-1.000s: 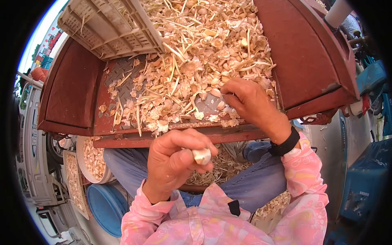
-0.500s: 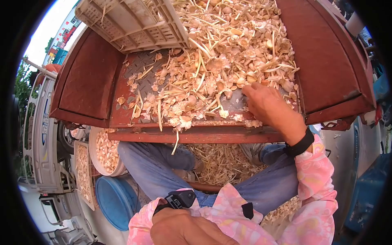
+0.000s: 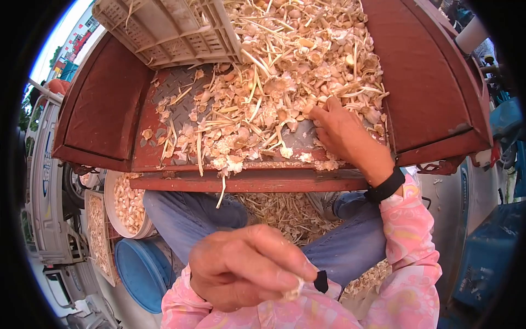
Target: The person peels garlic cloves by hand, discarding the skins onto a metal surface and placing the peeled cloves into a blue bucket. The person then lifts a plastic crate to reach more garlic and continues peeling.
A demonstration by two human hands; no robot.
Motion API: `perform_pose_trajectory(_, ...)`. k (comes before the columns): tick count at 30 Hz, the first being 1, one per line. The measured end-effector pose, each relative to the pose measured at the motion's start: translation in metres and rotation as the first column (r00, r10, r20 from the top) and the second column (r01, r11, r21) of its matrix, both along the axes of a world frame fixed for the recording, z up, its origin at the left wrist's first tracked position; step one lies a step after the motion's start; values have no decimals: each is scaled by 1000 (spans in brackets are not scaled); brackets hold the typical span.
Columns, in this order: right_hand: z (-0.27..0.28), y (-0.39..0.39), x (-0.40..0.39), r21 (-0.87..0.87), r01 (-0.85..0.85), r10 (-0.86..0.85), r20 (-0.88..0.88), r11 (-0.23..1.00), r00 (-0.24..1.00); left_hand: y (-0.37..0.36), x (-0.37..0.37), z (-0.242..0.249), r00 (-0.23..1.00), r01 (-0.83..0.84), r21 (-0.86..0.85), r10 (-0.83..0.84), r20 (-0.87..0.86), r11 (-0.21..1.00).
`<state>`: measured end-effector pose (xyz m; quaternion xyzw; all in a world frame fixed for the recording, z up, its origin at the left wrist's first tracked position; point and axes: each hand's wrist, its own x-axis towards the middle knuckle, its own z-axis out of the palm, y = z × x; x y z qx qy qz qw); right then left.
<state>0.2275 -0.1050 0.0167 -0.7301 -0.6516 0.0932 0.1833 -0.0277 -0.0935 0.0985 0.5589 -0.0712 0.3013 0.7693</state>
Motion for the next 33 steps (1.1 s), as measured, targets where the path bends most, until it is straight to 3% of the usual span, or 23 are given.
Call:
perform_pose_trajectory(1,-3,0,0,-11,25,-25,34,1000,999,-2,4,-10,965,-138,-220,80,-251,966)
perform_pose_trajectory(2,-4,2,0,-16,49,-48,68,999,997,6,11,-18,869,-246,-303,71,-489,920)
perform_pose_trajectory(6,-5,2,5,3,50,-50,127,999,991,25,36,-66,922,-232,-612,-30,-387,756)
perform_pose_trajectory(7,-3,0,6,68,15,-17,28,998,999,27,41,-70,915,-240,-571,-13,-402,785)
perform_pose_trajectory(9,2,-3,6,206,-43,76,-155,978,985,31,52,-77,921,-262,-638,-10,-390,724)
perform_pose_trajectory(11,15,-9,-4,230,-65,141,-329,971,934,32,62,-80,920,-273,-698,-32,-391,662)
perform_pose_trajectory(13,14,-14,-14,281,-121,257,-519,952,815,34,71,-94,962,-132,-855,-143,-233,502)
perform_pose_trajectory(15,14,-9,-14,270,-153,267,-464,951,845,34,80,-107,975,-60,-929,-177,-133,365)
perform_pose_trajectory(16,15,-7,-11,261,-161,264,-433,952,862,35,79,-113,972,-66,-930,-187,-142,362)
perform_pose_trajectory(17,16,-2,-2,350,-123,219,-251,929,943,37,75,-119,968,-67,-931,-201,-147,360)
perform_pose_trajectory(18,14,-1,5,311,-129,181,-143,941,973,40,72,-116,966,-67,-931,-209,-151,359)
perform_pose_trajectory(19,11,0,11,272,-136,150,-32,953,988,39,69,-111,948,-190,-896,-164,-274,400)
perform_pose_trajectory(21,1,2,12,152,-113,92,137,982,986,42,58,-101,935,-230,-827,-119,-334,513)
perform_pose_trajectory(23,1,2,6,72,-49,40,118,996,992,41,53,-84,905,-299,-741,-66,-419,602)
perform_pose_trajectory(27,6,-1,11,-25,23,-18,177,999,984,45,52,-84,876,-286,-572,-32,-480,769)
perform_pose_trajectory(33,-5,-4,18,4,8,-9,188,1000,982,43,64,-85,804,-344,-323,99,-586,882)
